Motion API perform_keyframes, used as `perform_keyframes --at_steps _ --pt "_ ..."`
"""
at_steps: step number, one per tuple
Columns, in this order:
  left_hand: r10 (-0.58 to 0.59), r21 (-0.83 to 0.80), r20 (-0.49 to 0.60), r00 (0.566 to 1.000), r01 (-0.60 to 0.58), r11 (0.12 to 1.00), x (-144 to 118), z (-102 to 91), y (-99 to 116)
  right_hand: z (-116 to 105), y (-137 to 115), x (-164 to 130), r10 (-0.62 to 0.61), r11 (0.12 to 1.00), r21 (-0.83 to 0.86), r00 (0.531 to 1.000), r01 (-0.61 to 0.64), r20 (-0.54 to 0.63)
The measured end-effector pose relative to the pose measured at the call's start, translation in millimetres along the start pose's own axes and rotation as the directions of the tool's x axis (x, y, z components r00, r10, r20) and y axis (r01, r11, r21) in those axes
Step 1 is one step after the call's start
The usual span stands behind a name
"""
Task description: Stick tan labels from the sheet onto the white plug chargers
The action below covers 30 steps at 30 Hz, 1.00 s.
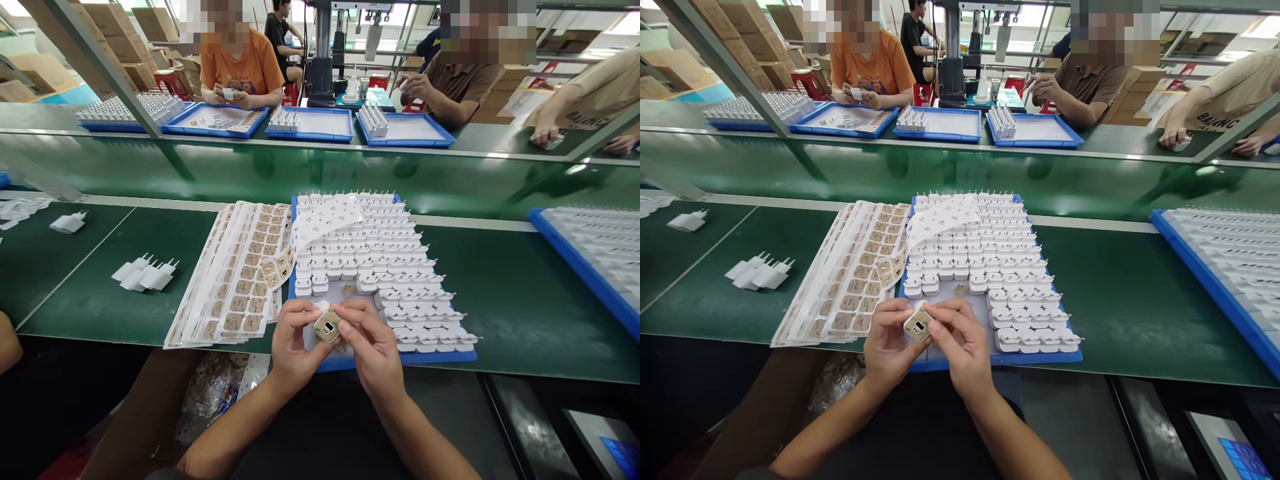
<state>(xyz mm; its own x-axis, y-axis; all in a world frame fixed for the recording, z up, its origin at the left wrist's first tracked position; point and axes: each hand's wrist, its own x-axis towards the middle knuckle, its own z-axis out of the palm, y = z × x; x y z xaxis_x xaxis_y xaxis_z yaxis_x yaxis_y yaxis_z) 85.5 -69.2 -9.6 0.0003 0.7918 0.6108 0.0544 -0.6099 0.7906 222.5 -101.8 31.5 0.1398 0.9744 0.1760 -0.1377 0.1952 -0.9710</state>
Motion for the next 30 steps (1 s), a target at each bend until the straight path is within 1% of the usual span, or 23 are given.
perform_keyframes --at_steps 5,10,14,18,23,26,30 --pt "0.036 0.022 0.009 0.999 -0.036 0.999 -1.4 0.5 -2.2 1.6 0.3 0.1 -0.013 0.999 -0.045 1.000 0.013 -0.003" --pt "0.102 0.058 0.031 0.994 -0.104 0.993 -1.6 2.3 -2.1 6.3 -1.3 -1.8 0.006 1.000 0.029 0.999 -0.004 -0.051" --pt "0.086 0.076 0.024 0.996 -0.088 0.993 -1.4 2.2 -1.2 1.5 1.9 0.4 0.011 1.000 0.015 0.999 -0.010 -0.034" --pt "0.096 0.089 0.029 0.995 -0.099 0.991 -1.6 3.4 -0.1 -1.6 6.3 -0.5 -0.025 0.999 -0.030 0.998 0.023 -0.053" --pt "0.115 0.109 0.009 0.993 -0.115 0.987 -2.8 7.8 2.9 7.1 6.3 -4.8 -0.109 0.989 -0.107 0.993 0.104 -0.048" --pt "0.142 0.121 0.016 0.990 -0.143 0.982 -3.0 9.9 5.5 12.7 4.8 -4.8 -0.133 0.989 -0.080 0.987 0.126 -0.095" --pt "0.156 0.109 0.035 0.987 -0.159 0.981 -1.6 9.9 7.7 14.0 3.3 -1.8 -0.089 0.996 -0.025 0.989 0.087 -0.121"
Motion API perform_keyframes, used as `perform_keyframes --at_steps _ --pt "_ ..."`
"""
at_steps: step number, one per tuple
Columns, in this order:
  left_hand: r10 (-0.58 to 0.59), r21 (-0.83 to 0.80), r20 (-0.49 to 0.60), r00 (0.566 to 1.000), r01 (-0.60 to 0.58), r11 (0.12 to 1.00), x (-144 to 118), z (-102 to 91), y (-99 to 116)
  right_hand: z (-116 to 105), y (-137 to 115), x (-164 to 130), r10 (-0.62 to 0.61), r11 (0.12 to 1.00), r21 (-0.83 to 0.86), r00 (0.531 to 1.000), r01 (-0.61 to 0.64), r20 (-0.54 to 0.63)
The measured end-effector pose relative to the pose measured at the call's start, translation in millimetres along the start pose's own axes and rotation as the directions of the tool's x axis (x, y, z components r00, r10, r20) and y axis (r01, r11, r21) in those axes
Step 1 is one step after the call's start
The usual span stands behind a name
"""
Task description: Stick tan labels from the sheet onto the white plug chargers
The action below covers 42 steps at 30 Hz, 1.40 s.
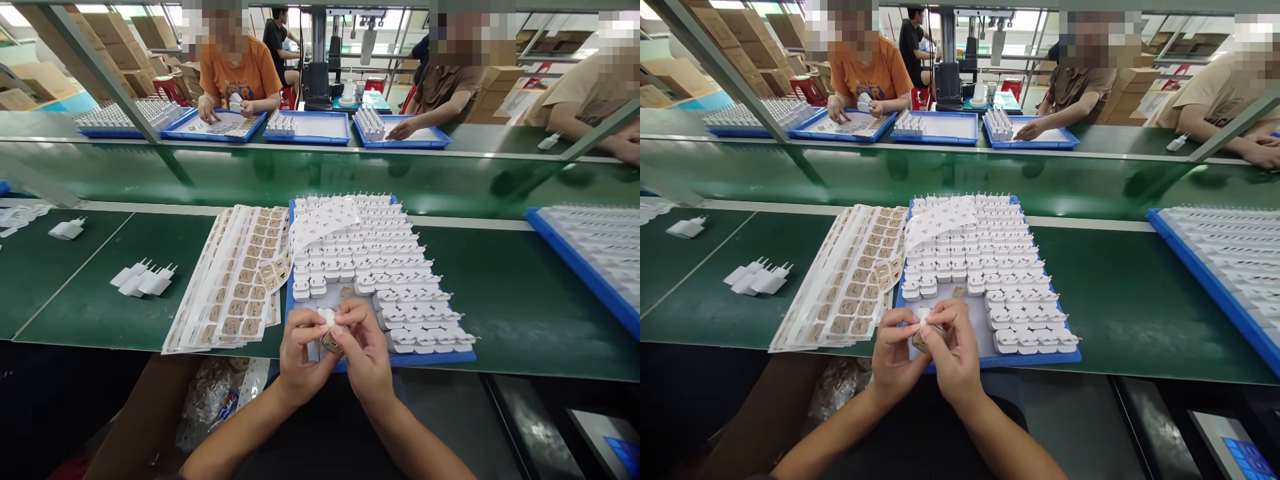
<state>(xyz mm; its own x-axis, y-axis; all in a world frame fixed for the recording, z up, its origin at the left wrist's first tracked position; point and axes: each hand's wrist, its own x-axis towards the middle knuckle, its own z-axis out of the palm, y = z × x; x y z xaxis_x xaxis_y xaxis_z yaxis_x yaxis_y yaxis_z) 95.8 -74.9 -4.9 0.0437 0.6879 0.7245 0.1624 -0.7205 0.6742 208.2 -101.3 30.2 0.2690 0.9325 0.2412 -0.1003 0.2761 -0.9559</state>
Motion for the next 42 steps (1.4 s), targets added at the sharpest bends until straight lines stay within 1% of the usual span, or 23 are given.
perform_keyframes --at_steps 3,6,9,14,19,24,27,31,33,35,38,42 --pt "-0.014 -0.009 -0.017 1.000 0.014 1.000 1.7 -1.4 0.0 -1.3 0.2 0.9 0.053 0.998 0.023 0.998 -0.053 0.024" --pt "0.024 0.026 -0.019 1.000 -0.024 0.999 3.1 -3.1 0.2 -2.0 0.3 0.0 0.091 0.992 0.079 0.995 -0.095 0.052" --pt "0.086 0.081 -0.007 0.996 -0.085 0.993 4.5 -4.3 1.5 -1.4 -0.8 -1.0 0.088 0.990 0.108 0.995 -0.094 0.056" --pt "0.132 0.120 -0.008 0.991 -0.130 0.984 7.0 -5.8 4.2 -0.2 -2.6 -1.7 0.101 0.984 0.143 0.993 -0.108 0.057" --pt "0.143 0.103 -0.002 0.990 -0.142 0.984 6.8 -7.9 4.1 -2.7 -1.4 -2.5 0.123 0.974 0.180 0.990 -0.135 0.072" --pt "0.131 0.076 -0.006 0.991 -0.130 0.989 7.7 -7.6 6.0 -3.8 -3.7 -0.5 0.117 0.980 0.150 0.989 -0.130 0.090" --pt "0.132 0.077 -0.009 0.991 -0.131 0.988 8.1 -6.8 6.5 -2.5 -7.0 1.6 0.067 0.993 0.093 0.991 -0.079 0.119" --pt "0.095 0.042 0.001 0.995 -0.095 0.995 5.6 -7.4 3.1 -4.3 -7.7 1.6 0.007 0.994 -0.108 0.983 0.013 0.184" --pt "0.052 0.003 0.032 0.998 -0.052 0.999 4.3 -8.7 0.8 -8.7 -7.5 1.7 -0.003 0.979 -0.197 0.978 0.045 0.208" --pt "0.021 -0.030 0.064 0.998 -0.019 0.999 4.4 -10.5 -0.4 -15.1 -9.0 3.6 -0.008 0.968 -0.241 0.967 0.071 0.255" --pt "0.031 -0.041 0.089 0.996 -0.028 0.999 7.7 -13.0 1.6 -25.5 -15.7 10.6 -0.029 0.948 -0.290 0.947 0.128 0.321" --pt "0.063 -0.006 0.119 0.991 -0.063 0.998 13.2 -14.3 8.2 -34.3 -27.0 21.8 -0.116 0.888 -0.397 0.948 0.232 0.295"
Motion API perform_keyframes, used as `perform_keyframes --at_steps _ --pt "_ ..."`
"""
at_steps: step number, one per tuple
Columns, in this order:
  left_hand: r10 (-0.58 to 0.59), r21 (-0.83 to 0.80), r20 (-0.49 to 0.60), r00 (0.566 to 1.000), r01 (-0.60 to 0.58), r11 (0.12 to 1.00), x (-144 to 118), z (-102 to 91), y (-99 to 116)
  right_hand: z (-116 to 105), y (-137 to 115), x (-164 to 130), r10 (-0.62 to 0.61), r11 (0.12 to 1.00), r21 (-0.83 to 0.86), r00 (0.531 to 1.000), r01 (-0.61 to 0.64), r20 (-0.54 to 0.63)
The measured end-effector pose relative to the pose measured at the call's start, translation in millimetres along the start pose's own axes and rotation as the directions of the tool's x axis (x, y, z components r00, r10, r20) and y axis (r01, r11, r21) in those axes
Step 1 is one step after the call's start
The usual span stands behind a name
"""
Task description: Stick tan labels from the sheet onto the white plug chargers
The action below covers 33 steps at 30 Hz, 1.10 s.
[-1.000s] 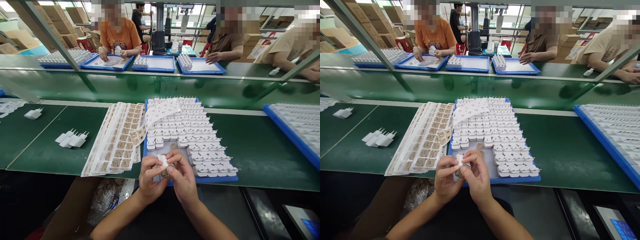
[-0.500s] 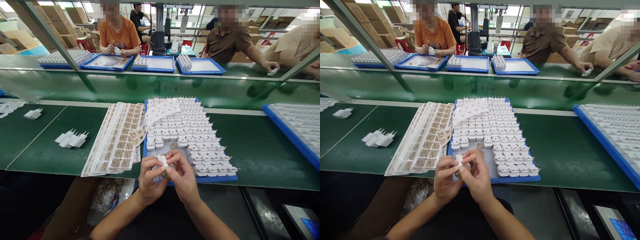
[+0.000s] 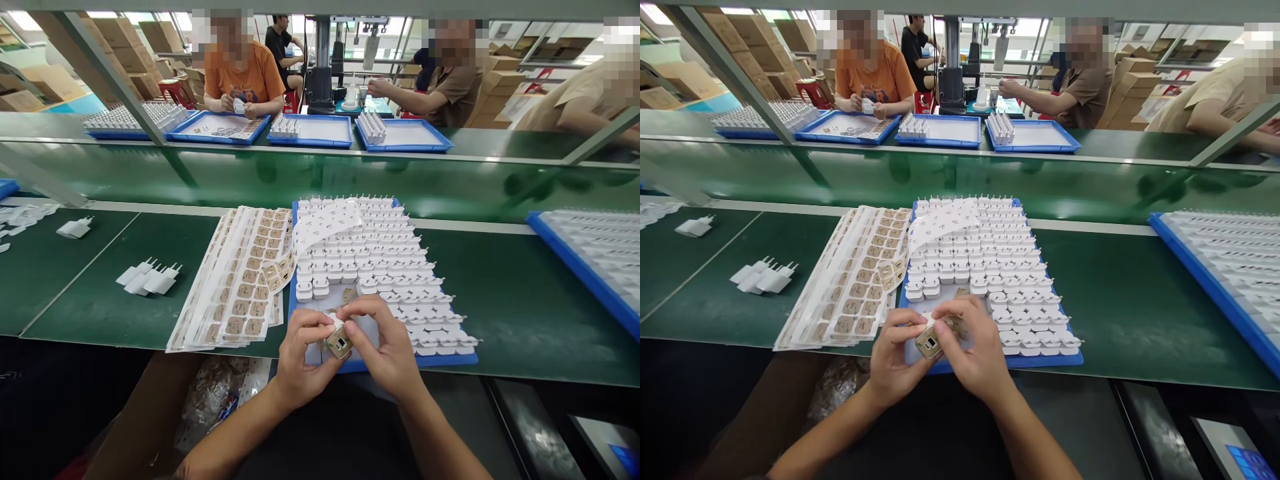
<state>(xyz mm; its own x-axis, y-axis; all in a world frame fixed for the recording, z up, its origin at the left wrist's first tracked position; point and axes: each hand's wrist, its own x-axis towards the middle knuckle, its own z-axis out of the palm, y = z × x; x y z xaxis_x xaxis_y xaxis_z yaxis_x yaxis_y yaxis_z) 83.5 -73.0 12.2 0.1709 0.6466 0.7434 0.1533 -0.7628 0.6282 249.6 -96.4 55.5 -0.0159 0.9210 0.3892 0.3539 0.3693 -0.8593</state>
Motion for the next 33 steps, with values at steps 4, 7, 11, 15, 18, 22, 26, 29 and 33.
perform_keyframes --at_steps 4,7,11,15,18,22,26,29,33 --pt "-0.007 0.019 0.005 1.000 0.007 1.000 0.8 -0.5 3.8 -5.3 -0.8 7.3 -0.105 0.991 -0.081 0.992 0.110 0.066" --pt "-0.045 0.036 0.011 0.999 0.044 0.998 -0.6 -1.1 4.8 -3.5 3.0 8.4 -0.251 0.947 -0.192 0.966 0.258 0.059" --pt "-0.171 -0.011 0.044 0.984 0.172 0.985 -2.9 -1.7 3.6 0.4 5.1 -1.5 -0.486 0.801 -0.377 0.873 0.464 0.041" --pt "-0.273 -0.071 0.062 0.960 0.277 0.958 -5.3 -2.7 -2.3 -2.7 2.8 -14.4 -0.496 0.835 -0.278 0.868 0.475 -0.005" --pt "-0.355 -0.034 0.049 0.933 0.357 0.933 -6.5 -5.8 -6.1 -9.9 9.5 -10.8 -0.395 0.865 -0.373 0.913 0.335 -0.096" --pt "-0.434 0.053 0.035 0.900 0.432 0.900 -5.0 -21.7 -9.2 -18.0 29.9 2.3 -0.245 0.620 -0.753 0.966 0.219 0.080" --pt "-0.423 0.241 -0.114 0.899 0.438 0.866 -0.5 -66.2 -30.5 -23.6 49.3 4.9 -0.239 0.532 -0.807 0.960 0.256 0.147" --pt "-0.400 0.475 -0.351 0.847 0.529 0.703 -2.0 -122.8 -65.5 -30.2 61.9 4.6 -0.257 0.585 -0.751 0.949 0.305 0.185" --pt "-0.359 0.663 -0.512 0.780 0.625 0.412 -12.3 -197.0 -114.7 -34.9 67.1 5.8 -0.267 0.586 -0.745 0.944 0.319 0.194"
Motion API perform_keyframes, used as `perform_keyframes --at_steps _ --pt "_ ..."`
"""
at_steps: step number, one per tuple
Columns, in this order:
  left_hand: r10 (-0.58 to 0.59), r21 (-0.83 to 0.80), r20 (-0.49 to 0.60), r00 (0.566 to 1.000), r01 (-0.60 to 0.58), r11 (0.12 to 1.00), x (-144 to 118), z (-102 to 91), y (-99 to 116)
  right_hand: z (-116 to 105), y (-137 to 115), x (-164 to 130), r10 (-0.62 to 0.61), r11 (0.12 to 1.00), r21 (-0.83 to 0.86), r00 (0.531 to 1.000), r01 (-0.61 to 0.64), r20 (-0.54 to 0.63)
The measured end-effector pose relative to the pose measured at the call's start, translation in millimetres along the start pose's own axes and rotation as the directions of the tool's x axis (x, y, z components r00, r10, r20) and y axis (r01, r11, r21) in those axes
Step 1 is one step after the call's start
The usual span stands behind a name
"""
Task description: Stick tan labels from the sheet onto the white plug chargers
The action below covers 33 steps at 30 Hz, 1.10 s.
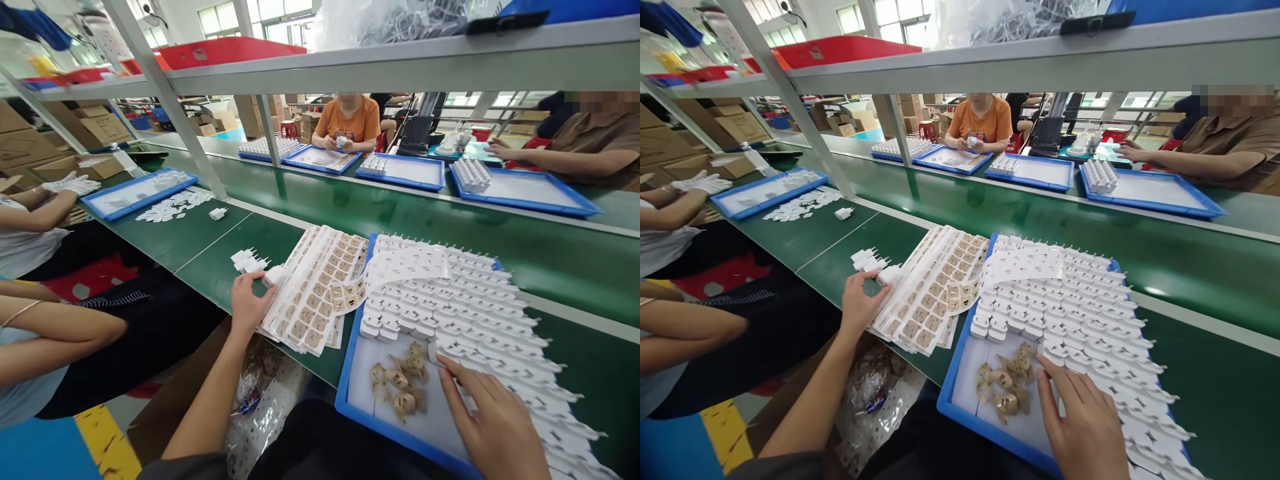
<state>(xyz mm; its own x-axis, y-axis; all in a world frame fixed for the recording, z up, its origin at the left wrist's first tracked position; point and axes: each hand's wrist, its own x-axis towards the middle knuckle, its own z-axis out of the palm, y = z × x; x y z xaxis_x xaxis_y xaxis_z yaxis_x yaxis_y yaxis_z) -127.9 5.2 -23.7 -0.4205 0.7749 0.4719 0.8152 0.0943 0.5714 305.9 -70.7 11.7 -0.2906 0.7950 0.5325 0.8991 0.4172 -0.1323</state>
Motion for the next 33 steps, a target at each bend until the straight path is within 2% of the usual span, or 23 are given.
perform_keyframes --at_steps 2,4,9,13,15,17,20,21,22,23,24,25,27,29,33 --pt "-0.019 0.054 0.001 1.000 0.019 0.998 13.8 2.8 -24.7 -1.0 -2.8 2.1 0.011 1.000 -0.004 1.000 -0.011 0.000" --pt "-0.020 0.082 0.017 1.000 0.019 0.996 21.5 5.9 -39.0 -2.0 -7.1 5.6 0.017 1.000 0.001 1.000 -0.017 -0.004" --pt "-0.051 0.264 0.011 0.999 0.046 0.963 31.8 9.1 -55.6 -11.5 -11.0 19.5 -0.014 0.999 -0.032 1.000 0.014 -0.005" --pt "-0.086 0.354 0.021 0.996 0.073 0.932 42.4 9.0 -62.8 -24.8 -6.2 46.2 -0.095 0.987 -0.125 0.995 0.097 0.016" --pt "-0.090 0.357 0.032 0.995 0.073 0.931 46.9 8.5 -58.9 -25.9 -4.6 69.1 -0.151 0.972 -0.176 0.988 0.156 0.038" --pt "-0.072 0.323 0.048 0.996 0.052 0.945 49.6 8.5 -46.0 -20.1 -4.6 96.4 -0.195 0.949 -0.230 0.976 0.214 0.101" --pt "0.060 0.133 0.143 0.988 -0.080 0.988 48.4 11.0 -8.0 -1.1 -5.9 136.1 -0.187 0.920 -0.282 0.938 0.272 0.293" --pt "0.126 0.035 0.217 0.968 -0.137 0.990 46.4 13.0 8.6 6.1 -6.2 146.5 -0.171 0.915 -0.289 0.919 0.282 0.356" --pt "0.195 -0.069 0.311 0.930 -0.183 0.981 43.6 15.9 26.0 12.7 -6.2 154.9 -0.164 0.913 -0.289 0.908 0.288 0.386" --pt "0.256 -0.166 0.415 0.873 -0.204 0.965 40.4 19.7 43.6 18.3 -6.0 161.0 -0.157 0.912 -0.290 0.899 0.291 0.408" --pt "0.311 -0.247 0.524 0.792 -0.208 0.946 37.2 24.7 60.7 22.5 -5.6 164.9 -0.150 0.912 -0.291 0.895 0.289 0.419" --pt "0.353 -0.297 0.590 0.726 -0.211 0.931 34.4 30.8 76.5 25.1 -5.2 166.8 -0.142 0.913 -0.294 0.895 0.283 0.422" --pt "0.394 -0.348 0.676 0.623 -0.201 0.916 31.7 46.0 102.8 26.4 -4.6 166.4 -0.123 0.915 -0.301 0.897 0.268 0.425" --pt "0.394 -0.359 0.737 0.550 -0.175 0.917 33.8 63.4 121.1 25.3 -4.9 163.3 -0.118 0.917 -0.300 0.896 0.264 0.427" --pt "0.357 -0.354 0.843 0.403 -0.086 0.931 46.2 93.4 138.8 28.9 -7.8 159.4 -0.145 0.915 -0.278 0.880 0.294 0.453"
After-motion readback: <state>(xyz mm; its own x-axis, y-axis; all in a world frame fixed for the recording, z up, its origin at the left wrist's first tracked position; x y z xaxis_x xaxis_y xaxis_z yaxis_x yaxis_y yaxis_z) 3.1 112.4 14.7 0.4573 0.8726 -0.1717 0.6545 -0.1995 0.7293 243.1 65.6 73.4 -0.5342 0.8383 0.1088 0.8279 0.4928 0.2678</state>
